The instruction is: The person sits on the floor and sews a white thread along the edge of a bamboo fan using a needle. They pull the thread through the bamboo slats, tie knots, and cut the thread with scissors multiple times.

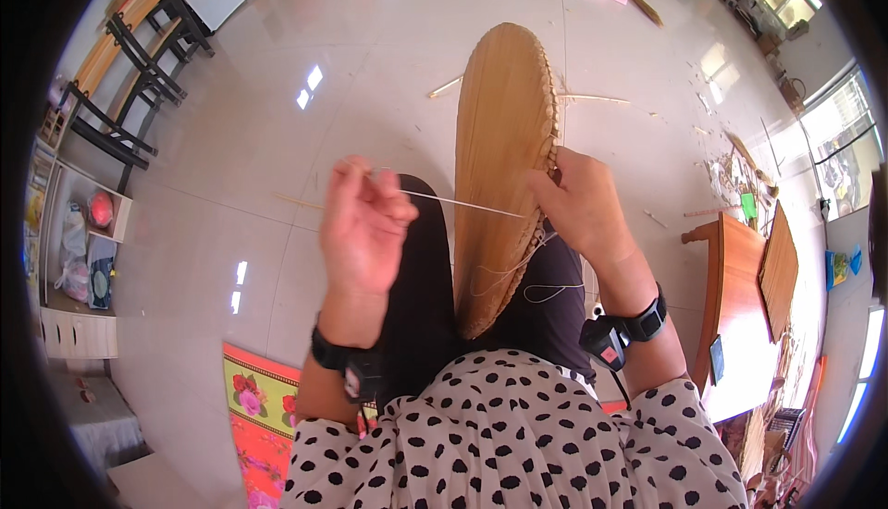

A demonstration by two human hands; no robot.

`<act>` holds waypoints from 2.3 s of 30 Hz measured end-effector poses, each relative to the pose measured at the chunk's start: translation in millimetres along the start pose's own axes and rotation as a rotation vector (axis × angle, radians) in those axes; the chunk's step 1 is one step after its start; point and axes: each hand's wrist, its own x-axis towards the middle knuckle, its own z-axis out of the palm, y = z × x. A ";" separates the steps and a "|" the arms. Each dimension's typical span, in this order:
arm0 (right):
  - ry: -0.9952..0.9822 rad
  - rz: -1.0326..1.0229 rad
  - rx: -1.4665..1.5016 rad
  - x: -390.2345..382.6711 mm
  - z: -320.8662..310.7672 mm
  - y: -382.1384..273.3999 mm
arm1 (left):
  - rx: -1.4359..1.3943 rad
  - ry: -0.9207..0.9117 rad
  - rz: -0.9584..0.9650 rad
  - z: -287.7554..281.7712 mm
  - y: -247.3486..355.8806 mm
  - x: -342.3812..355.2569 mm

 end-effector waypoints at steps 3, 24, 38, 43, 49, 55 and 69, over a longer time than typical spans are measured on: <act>0.007 -0.009 -0.017 -1.5 -4.8 3.1 | 0.127 0.140 0.222 -15.4 51.5 4.8; -0.026 -0.092 0.069 -21.0 -2.7 4.2 | 1.050 -0.390 -0.005 16.4 -45.6 -25.7; -0.005 -0.229 0.384 -78.3 15.6 53.2 | 1.215 -0.325 -0.229 7.4 0.3 -17.9; -0.101 -0.195 0.474 -82.4 23.9 56.1 | 1.702 -0.697 -0.347 7.8 31.4 -17.3; -0.033 -0.206 0.535 -78.6 26.4 49.8 | 1.337 -0.310 -0.186 55.9 -8.7 -21.0; 0.095 -0.244 0.485 -75.8 38.1 47.6 | 1.489 -0.446 -0.264 51.5 -21.0 -12.0; 0.105 -0.265 0.464 -68.6 40.2 42.0 | -0.001 -0.415 -0.250 35.8 12.3 8.8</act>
